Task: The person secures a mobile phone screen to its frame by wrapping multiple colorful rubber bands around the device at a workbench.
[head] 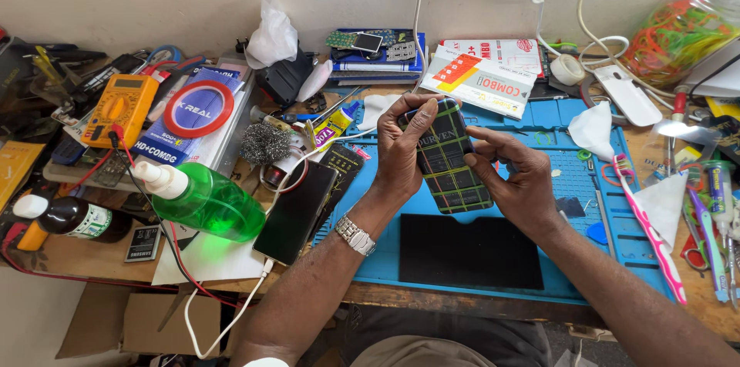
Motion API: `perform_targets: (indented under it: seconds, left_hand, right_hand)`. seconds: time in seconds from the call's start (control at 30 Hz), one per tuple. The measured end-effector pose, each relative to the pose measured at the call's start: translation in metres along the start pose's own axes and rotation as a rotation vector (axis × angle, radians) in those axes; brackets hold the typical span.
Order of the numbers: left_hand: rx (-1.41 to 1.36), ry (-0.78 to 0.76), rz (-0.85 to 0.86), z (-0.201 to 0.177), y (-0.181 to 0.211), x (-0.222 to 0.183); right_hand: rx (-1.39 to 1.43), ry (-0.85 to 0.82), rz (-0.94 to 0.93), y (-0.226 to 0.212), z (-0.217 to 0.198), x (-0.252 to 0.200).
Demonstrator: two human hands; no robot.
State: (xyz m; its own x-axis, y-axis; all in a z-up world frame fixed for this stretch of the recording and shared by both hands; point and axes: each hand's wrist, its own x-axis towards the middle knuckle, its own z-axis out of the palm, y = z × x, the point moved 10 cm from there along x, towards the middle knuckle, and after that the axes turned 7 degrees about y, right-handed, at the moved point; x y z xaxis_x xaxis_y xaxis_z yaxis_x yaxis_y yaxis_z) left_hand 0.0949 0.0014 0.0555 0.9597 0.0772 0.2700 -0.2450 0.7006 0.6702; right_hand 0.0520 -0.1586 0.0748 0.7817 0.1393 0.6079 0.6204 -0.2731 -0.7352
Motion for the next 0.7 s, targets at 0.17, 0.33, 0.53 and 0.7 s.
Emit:
perform_targets:
  seconds: [0.17, 0.33, 0.53, 0.7]
  left_hand:
    - [-0.007, 0.022, -0.004, -0.005, -0.005, 0.002]
    - [-0.018, 0.021, 0.002, -0.005, -0.004, 0.003]
    - [-0.036, -0.039, -0.073, 0.003, -0.005, 0.001]
    - [-0.207, -0.146, -0.254, 0.011, -0.014, -0.007]
  right_hand:
    - [0.03, -0.004, 0.101, 0.013, 0.001, -0.002]
    - [0.046, -0.002, 0.103, 0.013, 0.003, -0.002]
    - [0.079, 0.014, 0.167, 0.016, 0.001, -0.001]
    - [0.314, 0.013, 0.307, 0.026, 0.003, -0.004]
